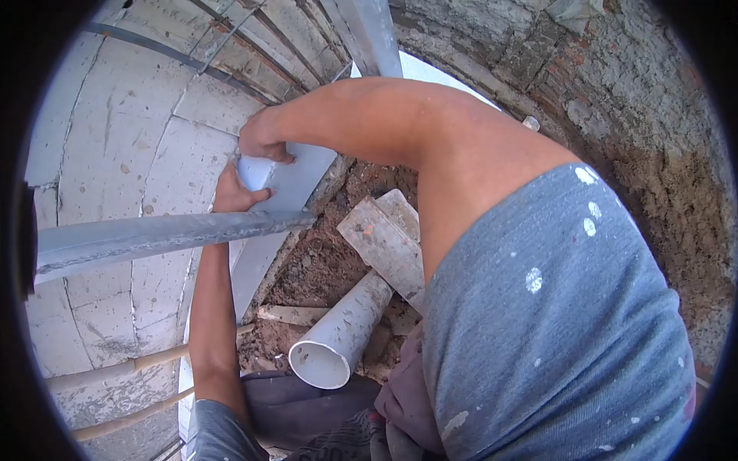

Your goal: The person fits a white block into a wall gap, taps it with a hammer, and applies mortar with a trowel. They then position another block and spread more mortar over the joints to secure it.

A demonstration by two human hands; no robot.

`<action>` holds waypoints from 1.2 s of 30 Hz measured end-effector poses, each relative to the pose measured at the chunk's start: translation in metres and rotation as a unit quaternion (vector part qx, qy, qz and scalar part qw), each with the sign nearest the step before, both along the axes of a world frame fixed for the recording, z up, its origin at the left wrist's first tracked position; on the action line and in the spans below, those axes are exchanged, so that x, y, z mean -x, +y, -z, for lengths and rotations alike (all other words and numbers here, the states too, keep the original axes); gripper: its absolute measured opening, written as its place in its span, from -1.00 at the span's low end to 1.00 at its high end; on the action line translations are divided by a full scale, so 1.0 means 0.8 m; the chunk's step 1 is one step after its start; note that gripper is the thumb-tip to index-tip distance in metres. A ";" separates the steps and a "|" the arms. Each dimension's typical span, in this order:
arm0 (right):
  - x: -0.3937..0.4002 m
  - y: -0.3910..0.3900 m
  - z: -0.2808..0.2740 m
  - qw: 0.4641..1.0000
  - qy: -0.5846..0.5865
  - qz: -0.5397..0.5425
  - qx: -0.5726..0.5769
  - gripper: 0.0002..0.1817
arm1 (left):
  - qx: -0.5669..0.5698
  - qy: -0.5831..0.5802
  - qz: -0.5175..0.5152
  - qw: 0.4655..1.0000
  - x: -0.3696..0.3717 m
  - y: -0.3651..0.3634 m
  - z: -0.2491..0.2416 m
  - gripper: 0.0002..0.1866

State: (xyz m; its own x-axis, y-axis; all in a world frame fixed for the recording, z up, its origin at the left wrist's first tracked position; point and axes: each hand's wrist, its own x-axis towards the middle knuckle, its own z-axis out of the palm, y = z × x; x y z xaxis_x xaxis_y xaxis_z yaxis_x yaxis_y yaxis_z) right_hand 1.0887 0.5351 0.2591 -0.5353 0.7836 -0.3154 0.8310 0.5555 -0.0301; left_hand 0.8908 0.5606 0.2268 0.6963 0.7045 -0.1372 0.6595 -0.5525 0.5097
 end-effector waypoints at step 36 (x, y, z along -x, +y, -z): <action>0.019 -0.241 -0.003 0.797 0.547 0.211 -0.146 -0.72 | -0.079 -0.097 -0.269 0.955 0.203 -0.110 -0.316 -0.03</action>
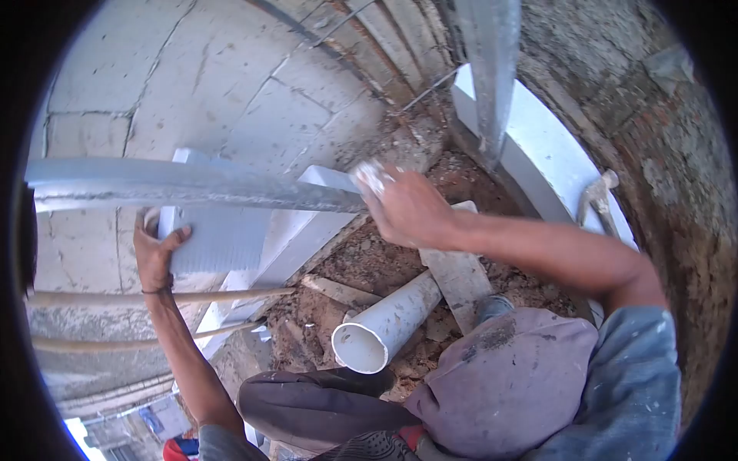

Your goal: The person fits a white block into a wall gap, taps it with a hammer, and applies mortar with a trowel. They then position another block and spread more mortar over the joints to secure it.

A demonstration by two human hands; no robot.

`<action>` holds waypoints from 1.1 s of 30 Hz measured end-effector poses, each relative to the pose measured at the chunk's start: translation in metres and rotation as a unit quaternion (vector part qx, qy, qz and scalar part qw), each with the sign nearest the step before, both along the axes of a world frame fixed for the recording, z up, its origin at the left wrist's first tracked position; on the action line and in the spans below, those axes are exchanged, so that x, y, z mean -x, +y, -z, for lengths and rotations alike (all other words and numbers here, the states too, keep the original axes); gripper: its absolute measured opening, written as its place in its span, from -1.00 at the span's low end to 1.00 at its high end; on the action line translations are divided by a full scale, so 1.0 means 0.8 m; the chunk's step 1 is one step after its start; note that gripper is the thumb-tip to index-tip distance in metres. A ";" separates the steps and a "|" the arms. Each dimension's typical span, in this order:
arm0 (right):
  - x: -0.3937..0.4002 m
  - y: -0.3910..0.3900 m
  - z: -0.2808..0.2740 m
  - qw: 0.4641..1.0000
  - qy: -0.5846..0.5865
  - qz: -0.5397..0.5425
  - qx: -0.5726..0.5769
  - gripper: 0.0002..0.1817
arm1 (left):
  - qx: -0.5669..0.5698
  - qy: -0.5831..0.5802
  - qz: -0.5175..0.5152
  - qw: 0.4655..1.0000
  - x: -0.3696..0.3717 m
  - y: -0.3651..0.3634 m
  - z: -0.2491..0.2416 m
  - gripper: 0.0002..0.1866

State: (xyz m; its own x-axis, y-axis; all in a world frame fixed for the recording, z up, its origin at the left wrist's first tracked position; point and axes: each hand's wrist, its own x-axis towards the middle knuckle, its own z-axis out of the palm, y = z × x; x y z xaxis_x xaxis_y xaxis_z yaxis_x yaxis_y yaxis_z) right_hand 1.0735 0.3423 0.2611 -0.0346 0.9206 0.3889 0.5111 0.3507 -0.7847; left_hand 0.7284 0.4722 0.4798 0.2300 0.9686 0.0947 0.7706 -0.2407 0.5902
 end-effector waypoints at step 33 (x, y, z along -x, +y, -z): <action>-0.098 -0.091 0.056 0.859 0.441 -0.139 0.219 0.22 | 0.000 0.014 0.300 0.954 -0.130 -0.145 0.136 0.22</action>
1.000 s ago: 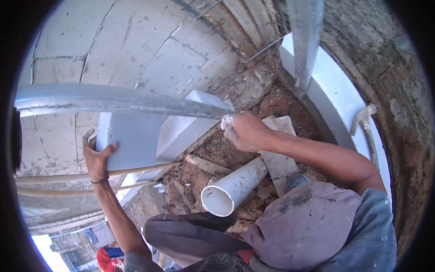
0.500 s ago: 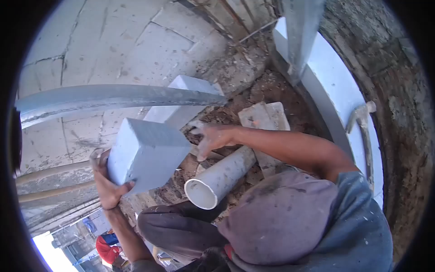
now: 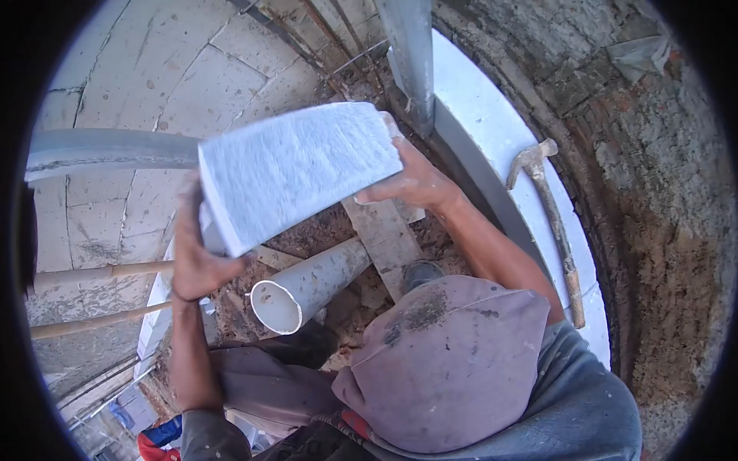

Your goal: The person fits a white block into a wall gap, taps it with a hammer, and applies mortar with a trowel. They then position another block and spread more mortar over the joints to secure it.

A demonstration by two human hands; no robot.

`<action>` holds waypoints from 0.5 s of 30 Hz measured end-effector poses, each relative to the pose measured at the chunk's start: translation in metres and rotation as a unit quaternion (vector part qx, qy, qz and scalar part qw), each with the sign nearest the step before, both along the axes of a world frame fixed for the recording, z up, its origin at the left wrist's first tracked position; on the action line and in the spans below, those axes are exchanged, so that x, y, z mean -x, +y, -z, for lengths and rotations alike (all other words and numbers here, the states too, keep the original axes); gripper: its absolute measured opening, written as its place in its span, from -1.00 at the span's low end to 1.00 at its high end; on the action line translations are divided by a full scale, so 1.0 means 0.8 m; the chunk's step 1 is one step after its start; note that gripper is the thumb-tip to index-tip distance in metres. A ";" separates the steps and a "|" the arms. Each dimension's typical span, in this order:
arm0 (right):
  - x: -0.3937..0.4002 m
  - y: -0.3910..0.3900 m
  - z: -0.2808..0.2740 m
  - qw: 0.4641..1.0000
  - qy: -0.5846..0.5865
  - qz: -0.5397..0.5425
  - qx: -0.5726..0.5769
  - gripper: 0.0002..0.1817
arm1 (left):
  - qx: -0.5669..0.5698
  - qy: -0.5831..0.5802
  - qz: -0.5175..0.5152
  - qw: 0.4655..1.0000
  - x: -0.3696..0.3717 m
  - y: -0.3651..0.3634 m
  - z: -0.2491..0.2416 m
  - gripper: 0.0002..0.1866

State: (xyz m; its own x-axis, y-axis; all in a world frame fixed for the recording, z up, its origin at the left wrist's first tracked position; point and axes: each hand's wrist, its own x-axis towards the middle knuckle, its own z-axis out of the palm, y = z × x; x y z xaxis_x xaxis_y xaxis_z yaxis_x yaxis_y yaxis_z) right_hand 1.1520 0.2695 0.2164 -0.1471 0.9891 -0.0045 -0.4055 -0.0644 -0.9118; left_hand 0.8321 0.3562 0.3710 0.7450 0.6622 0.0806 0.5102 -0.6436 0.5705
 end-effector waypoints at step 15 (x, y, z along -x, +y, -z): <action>0.004 -0.077 0.021 0.870 -0.479 0.095 -0.064 0.19 | 0.321 0.050 0.086 0.942 0.000 0.062 0.136 0.43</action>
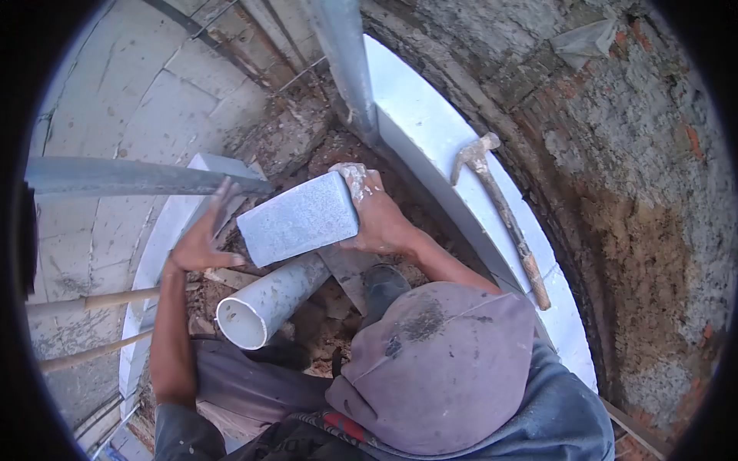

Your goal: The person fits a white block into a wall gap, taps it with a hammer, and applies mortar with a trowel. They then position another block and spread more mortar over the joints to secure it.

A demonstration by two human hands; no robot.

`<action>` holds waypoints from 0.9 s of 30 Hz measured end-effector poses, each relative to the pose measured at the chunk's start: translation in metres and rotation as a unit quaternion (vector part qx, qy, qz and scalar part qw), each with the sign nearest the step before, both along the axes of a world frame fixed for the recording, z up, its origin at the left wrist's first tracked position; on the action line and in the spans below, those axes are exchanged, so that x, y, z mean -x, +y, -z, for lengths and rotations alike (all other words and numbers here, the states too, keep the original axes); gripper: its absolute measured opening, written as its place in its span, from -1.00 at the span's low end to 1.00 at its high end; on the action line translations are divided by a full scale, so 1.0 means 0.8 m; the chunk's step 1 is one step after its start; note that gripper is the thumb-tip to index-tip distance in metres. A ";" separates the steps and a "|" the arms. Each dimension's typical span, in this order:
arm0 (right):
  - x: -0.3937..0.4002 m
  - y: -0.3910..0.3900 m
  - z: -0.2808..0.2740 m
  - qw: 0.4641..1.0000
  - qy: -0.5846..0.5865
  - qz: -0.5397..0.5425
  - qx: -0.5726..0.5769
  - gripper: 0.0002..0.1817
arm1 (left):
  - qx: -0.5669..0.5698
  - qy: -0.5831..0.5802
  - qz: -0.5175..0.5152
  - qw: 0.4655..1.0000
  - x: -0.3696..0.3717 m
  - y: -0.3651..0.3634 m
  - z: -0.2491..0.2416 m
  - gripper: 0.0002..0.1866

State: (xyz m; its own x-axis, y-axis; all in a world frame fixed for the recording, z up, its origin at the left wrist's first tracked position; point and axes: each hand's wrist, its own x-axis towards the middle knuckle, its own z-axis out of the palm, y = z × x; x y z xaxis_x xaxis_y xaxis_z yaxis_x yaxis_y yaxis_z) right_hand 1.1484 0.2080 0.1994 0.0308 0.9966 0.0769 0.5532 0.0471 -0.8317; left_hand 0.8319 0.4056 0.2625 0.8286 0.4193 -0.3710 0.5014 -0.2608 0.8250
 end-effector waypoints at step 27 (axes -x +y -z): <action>-0.159 -0.187 -0.080 0.870 -0.433 0.195 0.133 -0.50 | -0.314 0.017 0.284 0.906 -0.138 -0.020 -0.031 0.13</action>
